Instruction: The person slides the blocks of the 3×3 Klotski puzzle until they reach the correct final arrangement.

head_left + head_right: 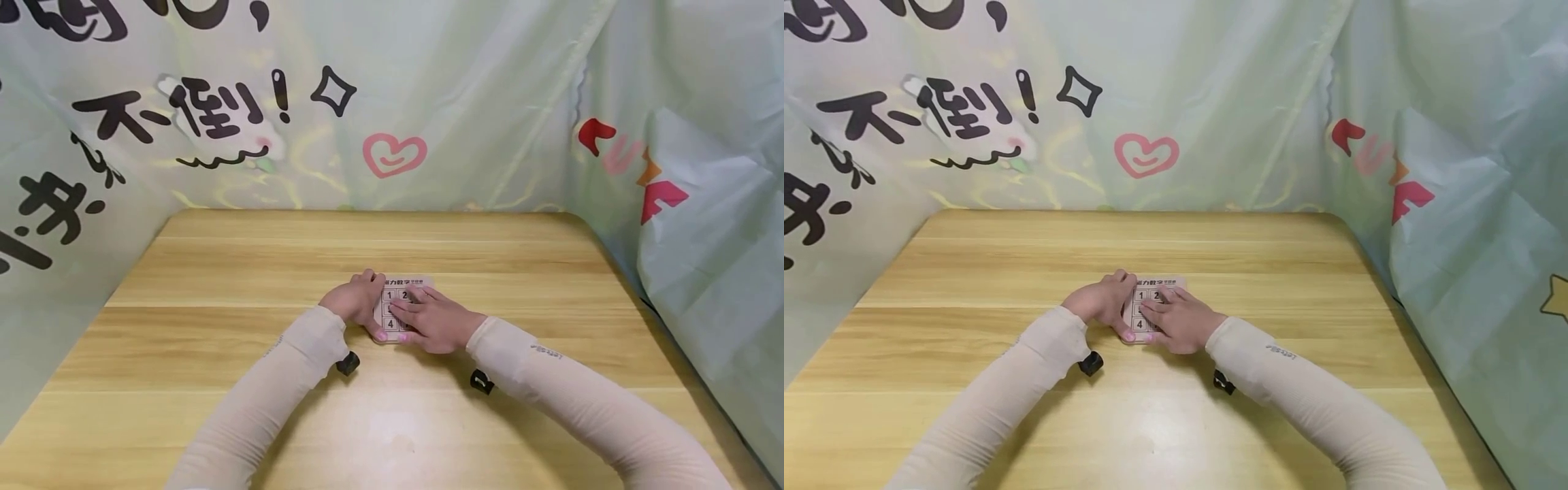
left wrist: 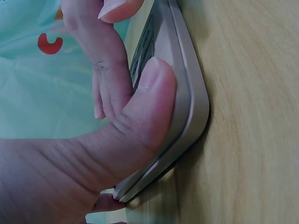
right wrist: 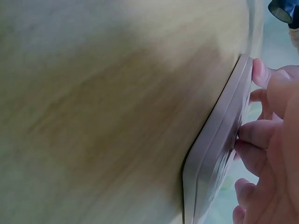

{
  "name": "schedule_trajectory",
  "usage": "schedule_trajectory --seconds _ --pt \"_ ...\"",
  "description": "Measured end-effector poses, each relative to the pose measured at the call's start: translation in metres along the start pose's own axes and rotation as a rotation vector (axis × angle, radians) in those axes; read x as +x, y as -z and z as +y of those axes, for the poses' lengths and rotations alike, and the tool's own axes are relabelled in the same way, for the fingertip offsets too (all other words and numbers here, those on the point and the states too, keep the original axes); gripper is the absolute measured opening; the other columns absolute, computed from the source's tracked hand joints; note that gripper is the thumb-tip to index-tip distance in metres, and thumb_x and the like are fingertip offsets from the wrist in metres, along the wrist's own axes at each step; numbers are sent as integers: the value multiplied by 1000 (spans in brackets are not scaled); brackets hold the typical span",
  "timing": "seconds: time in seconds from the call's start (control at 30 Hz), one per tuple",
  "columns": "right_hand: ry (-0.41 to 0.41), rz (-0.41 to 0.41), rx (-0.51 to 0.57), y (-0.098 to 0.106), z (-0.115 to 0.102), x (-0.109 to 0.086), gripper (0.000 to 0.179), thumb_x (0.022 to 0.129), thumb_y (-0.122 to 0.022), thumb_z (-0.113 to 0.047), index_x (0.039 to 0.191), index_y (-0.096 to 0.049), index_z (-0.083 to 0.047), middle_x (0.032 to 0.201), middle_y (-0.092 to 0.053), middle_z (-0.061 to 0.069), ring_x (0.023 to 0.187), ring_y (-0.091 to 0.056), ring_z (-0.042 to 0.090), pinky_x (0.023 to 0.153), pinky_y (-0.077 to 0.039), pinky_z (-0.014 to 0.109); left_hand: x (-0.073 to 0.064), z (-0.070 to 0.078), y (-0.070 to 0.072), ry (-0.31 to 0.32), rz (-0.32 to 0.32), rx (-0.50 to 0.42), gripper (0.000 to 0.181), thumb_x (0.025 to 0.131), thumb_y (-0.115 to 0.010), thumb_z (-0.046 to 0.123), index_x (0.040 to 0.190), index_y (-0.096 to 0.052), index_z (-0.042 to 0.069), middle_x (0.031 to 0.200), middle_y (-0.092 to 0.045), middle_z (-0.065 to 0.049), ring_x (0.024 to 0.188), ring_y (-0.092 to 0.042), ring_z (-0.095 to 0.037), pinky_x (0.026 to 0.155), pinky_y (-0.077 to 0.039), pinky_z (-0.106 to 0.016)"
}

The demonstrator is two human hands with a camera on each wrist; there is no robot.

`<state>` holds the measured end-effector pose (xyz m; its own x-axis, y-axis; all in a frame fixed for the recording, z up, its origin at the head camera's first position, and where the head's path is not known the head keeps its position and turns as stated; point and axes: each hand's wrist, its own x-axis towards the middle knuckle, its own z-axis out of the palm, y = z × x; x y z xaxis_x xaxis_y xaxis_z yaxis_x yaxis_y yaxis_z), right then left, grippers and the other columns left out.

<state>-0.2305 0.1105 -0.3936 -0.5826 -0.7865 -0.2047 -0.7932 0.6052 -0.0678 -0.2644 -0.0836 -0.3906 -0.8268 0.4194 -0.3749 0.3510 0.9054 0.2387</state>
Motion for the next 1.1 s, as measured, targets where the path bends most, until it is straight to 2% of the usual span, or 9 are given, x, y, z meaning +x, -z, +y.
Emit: schedule_trajectory --seconds 0.17,0.43,0.57,0.8,0.97,1.1 --pt "-12 -5 12 2 2 -4 62 102 -38 -47 148 -38 -6 153 -35 10 143 -17 39 116 -12 53 0 1 0 0 7 -18 104 56 -88 52 134 -39 4 139 -37 -19 124 -40 -33 104 -40 -43" --pt "-56 -15 36 4 12 -23 61 102 -41 -45 147 -39 -5 152 -36 12 143 -15 42 116 -14 55 0 0 -1 18 3 -35 106 55 -89 51 135 -37 5 138 -37 -16 121 -40 -29 104 -41 -40" --pt "-36 -3 39 2 12 -28 59 102 -40 -44 147 -40 -5 151 -36 11 143 -15 41 116 -13 55 0 0 -1 16 2 -36 107 54 -89 51 136 -37 5 137 -37 -16 121 -40 -29 104 -40 -41" --pt "61 3 24 -1 -5 -23 58 103 -38 -44 147 -41 -6 151 -38 8 143 -17 39 116 -13 55 -1 0 0 0 10 -51 107 55 -89 50 137 -37 3 136 -39 -17 122 -41 -31 105 -40 -42" --pt "73 5 19 -1 -6 -18 57 103 -38 -43 146 -43 -6 150 -39 7 142 -18 40 115 -13 55 -1 -1 -1 -17 28 -54 101 55 -89 51 130 -41 3 133 -41 -16 121 -43 -30 103 -41 -41" --pt "61 20 12 -1 -2 -9 55 103 -39 -41 145 -43 -5 149 -40 9 142 -20 42 115 -15 55 -4 -1 -1 -6 21 -47 100 55 -89 52 129 -41 4 130 -43 -15 118 -45 -29 102 -43 -41"
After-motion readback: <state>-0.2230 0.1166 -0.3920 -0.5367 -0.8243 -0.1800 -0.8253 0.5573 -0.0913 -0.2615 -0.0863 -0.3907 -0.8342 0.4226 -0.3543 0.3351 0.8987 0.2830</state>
